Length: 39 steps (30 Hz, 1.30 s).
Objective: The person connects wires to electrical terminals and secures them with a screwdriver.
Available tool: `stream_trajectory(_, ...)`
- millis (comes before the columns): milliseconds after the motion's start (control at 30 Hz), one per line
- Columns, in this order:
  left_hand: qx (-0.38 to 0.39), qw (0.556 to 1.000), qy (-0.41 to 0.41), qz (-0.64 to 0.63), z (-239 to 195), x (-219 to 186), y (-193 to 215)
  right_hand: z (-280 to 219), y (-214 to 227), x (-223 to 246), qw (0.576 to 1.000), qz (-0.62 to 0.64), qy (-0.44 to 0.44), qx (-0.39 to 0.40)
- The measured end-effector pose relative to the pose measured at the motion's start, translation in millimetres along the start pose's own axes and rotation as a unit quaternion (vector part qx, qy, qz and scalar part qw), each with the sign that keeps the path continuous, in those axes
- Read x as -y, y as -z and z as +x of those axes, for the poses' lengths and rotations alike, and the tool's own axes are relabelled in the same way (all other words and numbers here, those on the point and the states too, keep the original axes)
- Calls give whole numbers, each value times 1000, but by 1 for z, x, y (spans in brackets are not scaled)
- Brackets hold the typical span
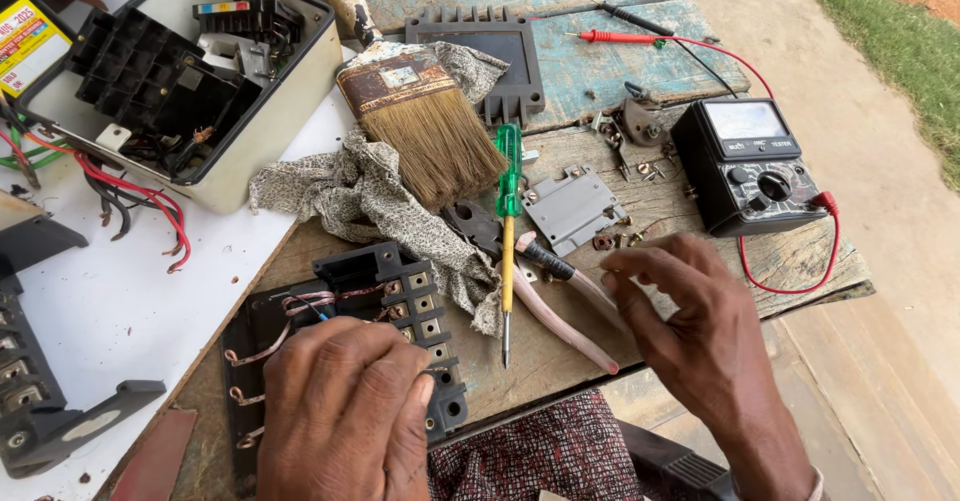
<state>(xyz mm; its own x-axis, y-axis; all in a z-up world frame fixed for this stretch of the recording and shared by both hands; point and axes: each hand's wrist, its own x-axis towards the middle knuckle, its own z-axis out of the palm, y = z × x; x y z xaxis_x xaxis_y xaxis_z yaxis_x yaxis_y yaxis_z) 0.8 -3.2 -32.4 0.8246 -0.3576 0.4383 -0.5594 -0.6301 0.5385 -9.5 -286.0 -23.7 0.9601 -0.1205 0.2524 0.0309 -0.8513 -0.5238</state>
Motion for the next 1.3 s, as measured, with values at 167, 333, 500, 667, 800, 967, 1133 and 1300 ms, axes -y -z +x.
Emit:
stream_trajectory(167,18,999,-41,3,2,-7,-7,18,-16,17,987,-58,144,31)
stream_trajectory(333,9,998,-68,12,-4,-2,-11,21,-20,33,976,-153,151,22)
stream_trajectory(500,18,998,-64,2,-11,2,-13,23,-27,40,971,-204,128,1)
stream_trajectory(667,28,998,-61,-2,-9,0,-11,25,-32,43,965,-246,90,-10)
stream_trajectory(800,28,998,-64,1,-7,-2,-7,27,-32,44,957,-286,48,5)
stream_trajectory(967,49,998,-46,10,-5,-2,-7,35,-35,40,974,-225,36,12)
stream_trajectory(1133,36,996,-80,7,-9,4,-8,40,-30,43,979,-195,60,15)
stream_trajectory(1300,26,996,-78,20,-19,17,-4,48,-27,46,974,-200,-44,96)
